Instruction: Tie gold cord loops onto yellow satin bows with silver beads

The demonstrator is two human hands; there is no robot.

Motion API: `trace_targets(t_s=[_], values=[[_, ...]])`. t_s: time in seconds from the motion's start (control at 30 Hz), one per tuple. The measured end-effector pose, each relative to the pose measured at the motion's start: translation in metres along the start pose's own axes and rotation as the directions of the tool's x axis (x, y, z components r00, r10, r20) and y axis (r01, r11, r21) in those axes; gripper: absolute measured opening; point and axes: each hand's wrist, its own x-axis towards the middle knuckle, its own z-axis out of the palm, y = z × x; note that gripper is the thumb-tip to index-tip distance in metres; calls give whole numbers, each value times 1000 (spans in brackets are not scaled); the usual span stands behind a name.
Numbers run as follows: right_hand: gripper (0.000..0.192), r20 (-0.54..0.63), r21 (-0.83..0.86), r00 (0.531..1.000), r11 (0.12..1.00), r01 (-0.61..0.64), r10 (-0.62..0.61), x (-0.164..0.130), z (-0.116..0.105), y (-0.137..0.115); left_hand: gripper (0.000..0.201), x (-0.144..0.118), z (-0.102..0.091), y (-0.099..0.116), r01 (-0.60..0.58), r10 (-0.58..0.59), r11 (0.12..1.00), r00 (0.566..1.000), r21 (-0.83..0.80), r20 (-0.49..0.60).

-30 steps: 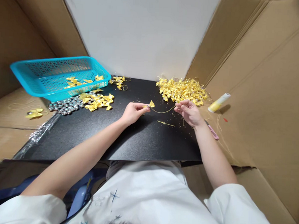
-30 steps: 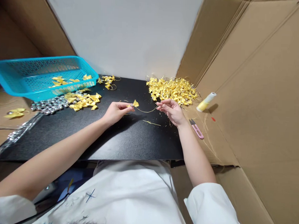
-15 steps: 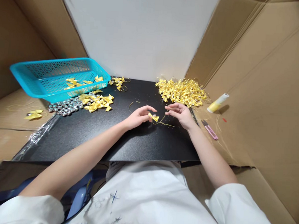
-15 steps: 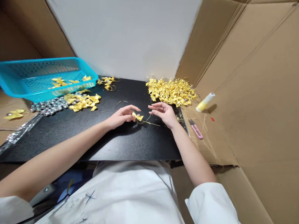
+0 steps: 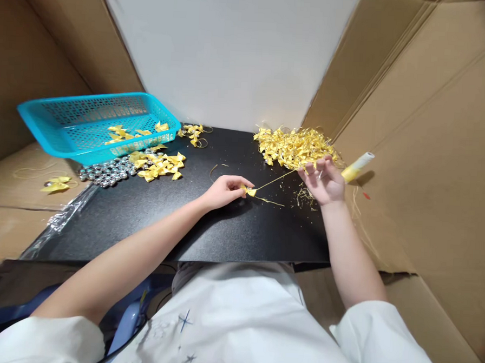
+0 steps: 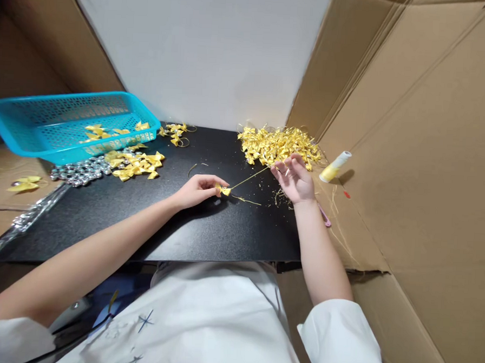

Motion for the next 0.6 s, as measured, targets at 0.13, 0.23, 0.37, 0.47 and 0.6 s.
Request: trace_targets(t_s=[0.13,0.23,0.37,0.47,0.6], values=[[4,32,1,999,1000,5,-5,-5,4,-6,32,0,-1,-1,9,-9,1000,1000,20,-15],[16,25,-39,999,998,44,-43,-4,10,-4,37,-1,-2,3,16,-16,1000,1000,8,-14],[22,-97,-138,986,983,123,-137,2,11,1,33,-1,-2,6,35,-35,999,999,-29,-4],[25,-113,-165,975,971,172,-192,5,8,6,37,-1,-1,5,51,-50,997,999,-52,8],[26,-161,-242,942,937,251,-293,8,4,13,37,-1,0,2,57,-58,997,998,-46,-23]])
